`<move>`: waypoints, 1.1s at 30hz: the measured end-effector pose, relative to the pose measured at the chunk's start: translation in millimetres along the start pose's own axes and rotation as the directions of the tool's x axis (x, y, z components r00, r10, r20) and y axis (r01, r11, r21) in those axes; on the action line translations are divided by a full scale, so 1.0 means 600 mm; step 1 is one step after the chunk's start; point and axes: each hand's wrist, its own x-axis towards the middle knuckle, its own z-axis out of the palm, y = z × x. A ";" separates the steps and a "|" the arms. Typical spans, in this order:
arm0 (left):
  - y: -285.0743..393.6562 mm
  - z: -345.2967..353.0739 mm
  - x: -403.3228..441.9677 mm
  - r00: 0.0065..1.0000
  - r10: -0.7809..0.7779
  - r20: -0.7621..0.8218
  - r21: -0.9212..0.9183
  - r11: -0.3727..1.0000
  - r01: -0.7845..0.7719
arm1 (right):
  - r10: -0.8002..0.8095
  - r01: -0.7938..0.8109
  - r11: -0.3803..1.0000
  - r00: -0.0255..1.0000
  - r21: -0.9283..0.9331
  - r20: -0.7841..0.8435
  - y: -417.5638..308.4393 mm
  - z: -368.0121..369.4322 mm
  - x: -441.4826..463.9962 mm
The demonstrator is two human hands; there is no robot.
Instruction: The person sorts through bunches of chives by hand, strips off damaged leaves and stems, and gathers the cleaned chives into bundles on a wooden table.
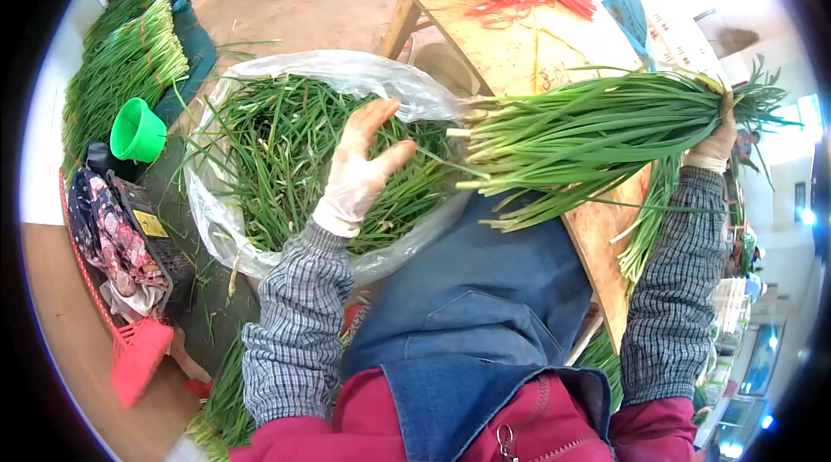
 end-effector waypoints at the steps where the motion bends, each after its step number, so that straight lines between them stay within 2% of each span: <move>1: 0.017 0.013 0.015 0.994 0.102 0.033 0.102 0.989 -0.105 | -0.003 0.003 1.000 1.000 0.006 -0.027 0.002 -0.005 -0.004; 2: 0.041 0.021 0.030 0.982 0.161 0.096 0.189 0.966 -0.177 | -0.038 0.038 0.999 0.994 0.003 -0.100 0.006 -0.007 -0.007; 3: 0.050 0.035 0.047 0.963 0.219 0.156 0.131 0.962 -0.240 | -0.040 0.042 0.999 0.994 0.020 -0.100 0.009 -0.017 -0.007; 5: 0.064 0.067 0.076 0.937 0.208 0.279 0.175 0.949 -0.263 | -0.041 0.047 0.997 0.994 0.054 -0.099 0.017 -0.036 -0.005; 6: 0.058 0.087 0.088 0.932 0.150 0.329 0.225 0.947 -0.232 | -0.019 0.026 0.996 0.996 0.084 -0.089 0.019 -0.042 -0.008; 7: 0.043 0.103 0.099 0.915 0.162 0.370 0.155 0.960 -0.233 | -0.008 0.018 0.995 0.995 0.097 -0.099 0.022 -0.041 -0.013; 9: 0.030 0.126 0.100 0.921 0.067 0.384 0.082 0.991 -0.106 | 0.010 0.005 0.992 0.993 0.123 -0.119 0.026 -0.039 -0.021; 10: 0.019 0.133 0.101 0.917 0.050 0.395 -0.022 0.999 -0.045 | 0.013 -0.009 0.986 1.000 0.167 -0.028 0.029 -0.054 -0.016; 12: 0.016 0.140 0.101 0.923 0.061 0.380 -0.211 0.977 0.023 | -0.013 0.026 0.987 0.997 0.159 -0.078 0.035 -0.065 -0.018; 14: 0.039 0.132 0.093 0.921 -0.026 0.389 -0.142 0.986 0.088 | -0.014 0.037 0.985 0.991 0.170 -0.135 0.041 -0.069 -0.025; 15: 0.054 0.129 0.091 0.930 -0.042 0.366 -0.192 0.974 0.119 | -0.017 0.037 0.981 0.994 0.189 -0.106 0.041 -0.063 -0.029; 17: 0.080 0.112 0.097 0.891 -0.160 0.426 -0.220 0.936 0.273 | -0.027 0.038 0.973 0.998 0.227 -0.052 0.040 -0.056 -0.039; 18: 0.104 0.103 0.098 0.880 -0.202 0.430 -0.174 0.938 0.300 | -0.022 0.043 0.975 0.995 0.217 -0.100 0.040 -0.058 -0.042; 21: 0.136 0.074 0.092 0.897 -0.115 0.427 0.037 0.993 0.110 | 0.041 -0.016 0.991 0.981 0.131 -0.188 0.039 -0.029 -0.054; 22: 0.151 0.065 0.089 0.891 -0.182 0.415 0.080 0.983 0.164 | 0.049 -0.064 0.958 0.997 0.279 0.061 0.050 -0.049 -0.042; 23: 0.147 0.054 0.085 0.895 -0.195 0.402 0.058 0.981 0.188 | 0.012 -0.006 0.975 1.000 0.223 -0.026 0.063 -0.069 -0.036; 25: 0.148 0.023 0.076 0.887 -0.216 0.409 0.164 0.973 0.161 | 0.024 -0.026 0.978 1.000 0.207 0.013 0.082 -0.065 -0.036; 26: 0.162 0.015 0.067 0.875 -0.303 0.378 0.165 0.952 0.258 | 0.006 0.004 0.990 0.998 0.140 -0.066 0.088 -0.056 -0.043; 27: 0.154 0.004 0.060 0.875 -0.292 0.386 0.114 0.956 0.269 | 0.033 -0.032 0.982 0.999 0.184 -0.001 0.097 -0.048 -0.043; 29: 0.154 -0.003 0.046 0.857 -0.366 0.364 -0.091 0.901 0.423 | 0.084 -0.070 0.988 0.991 0.136 -0.100 0.106 -0.054 -0.033; 30: 0.161 -0.001 0.044 0.825 -0.453 0.338 -0.138 0.844 0.519 | 0.047 -0.027 0.992 0.985 0.124 -0.166 0.107 -0.023 -0.043; 32: 0.183 0.011 0.042 0.731 -0.612 0.302 -0.246 0.690 0.680 | 0.078 -0.058 0.991 0.984 0.123 -0.163 0.109 -0.028 -0.040; 33: 0.180 0.009 0.045 0.746 -0.579 0.329 -0.221 0.721 0.657 | 0.088 -0.069 0.990 0.983 0.119 -0.164 0.104 -0.022 -0.040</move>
